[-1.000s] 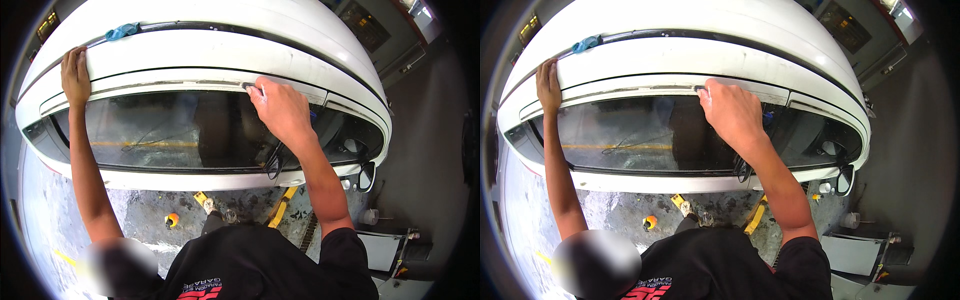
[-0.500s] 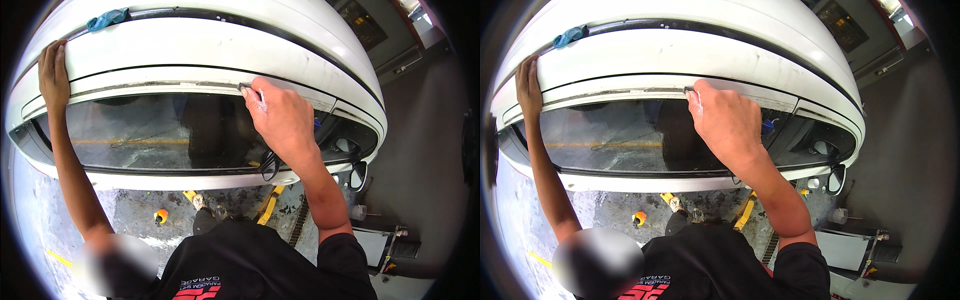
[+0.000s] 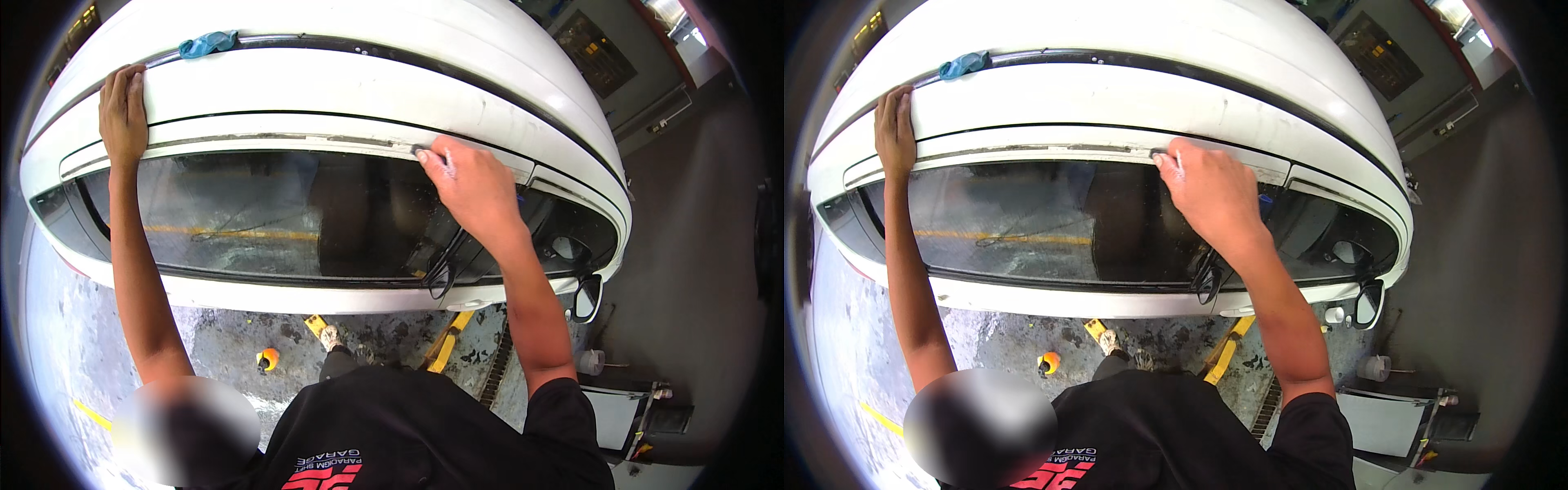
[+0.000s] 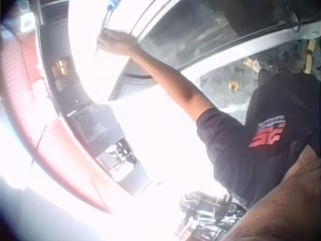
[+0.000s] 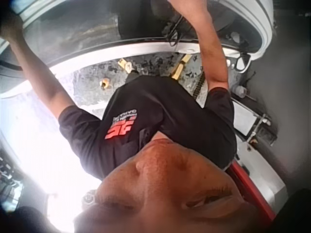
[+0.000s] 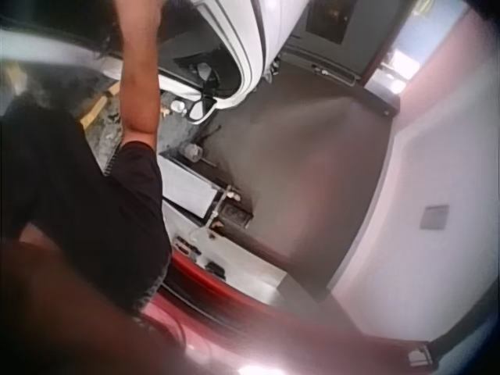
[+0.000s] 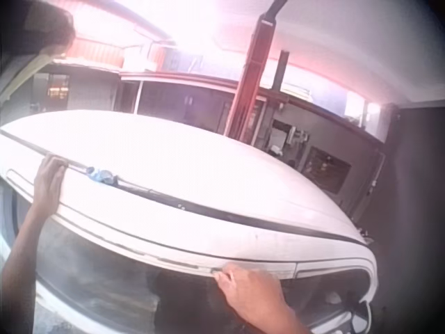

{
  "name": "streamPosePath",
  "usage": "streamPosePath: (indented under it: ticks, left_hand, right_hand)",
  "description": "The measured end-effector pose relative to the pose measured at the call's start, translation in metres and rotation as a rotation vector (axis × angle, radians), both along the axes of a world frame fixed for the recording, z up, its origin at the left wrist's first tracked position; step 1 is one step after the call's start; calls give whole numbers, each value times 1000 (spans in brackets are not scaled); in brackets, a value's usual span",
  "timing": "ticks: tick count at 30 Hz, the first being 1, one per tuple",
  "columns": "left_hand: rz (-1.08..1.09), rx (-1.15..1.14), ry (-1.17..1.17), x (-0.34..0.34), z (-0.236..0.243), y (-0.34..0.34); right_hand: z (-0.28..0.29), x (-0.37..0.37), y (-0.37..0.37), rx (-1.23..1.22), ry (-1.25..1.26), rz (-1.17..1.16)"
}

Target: The person uses a squeegee to press a tint film onto the rear window of a white car, working along the top edge and then smoothing the surface to remove bubbles and ensure adhesion.

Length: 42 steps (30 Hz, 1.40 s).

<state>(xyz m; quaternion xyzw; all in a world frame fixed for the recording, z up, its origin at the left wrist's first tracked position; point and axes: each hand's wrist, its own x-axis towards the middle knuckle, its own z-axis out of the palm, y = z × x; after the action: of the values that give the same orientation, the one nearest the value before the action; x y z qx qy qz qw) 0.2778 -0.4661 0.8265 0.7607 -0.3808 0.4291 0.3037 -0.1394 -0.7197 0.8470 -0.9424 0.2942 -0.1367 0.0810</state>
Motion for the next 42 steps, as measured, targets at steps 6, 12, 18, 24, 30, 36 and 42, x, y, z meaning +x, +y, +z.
streamPosePath:
  ticks: [6,12,18,24,30,36,42]
  left_hand:
    - [-25,-3,-29,1,-2,-4]
    - [-25,4,-22,8,-2,0]
    - [-13,-2,-16,7,-7,0]
    - [-11,25,-22,5,-2,-2]
    - [-4,-2,-16,6,-3,-7]
    - [14,4,-18,6,-4,0]
    - [-51,-19,-17,9,-5,-1]
  right_hand:
    - [-4,15,15,-109,38,-7]
    - [-2,20,23,-109,51,-19]
    - [-7,25,30,-101,4,-27]
    - [-11,23,21,-84,-55,50]
    - [-17,0,3,39,-117,39]
    - [-3,9,14,-8,7,4]
    - [0,20,19,-63,45,17]
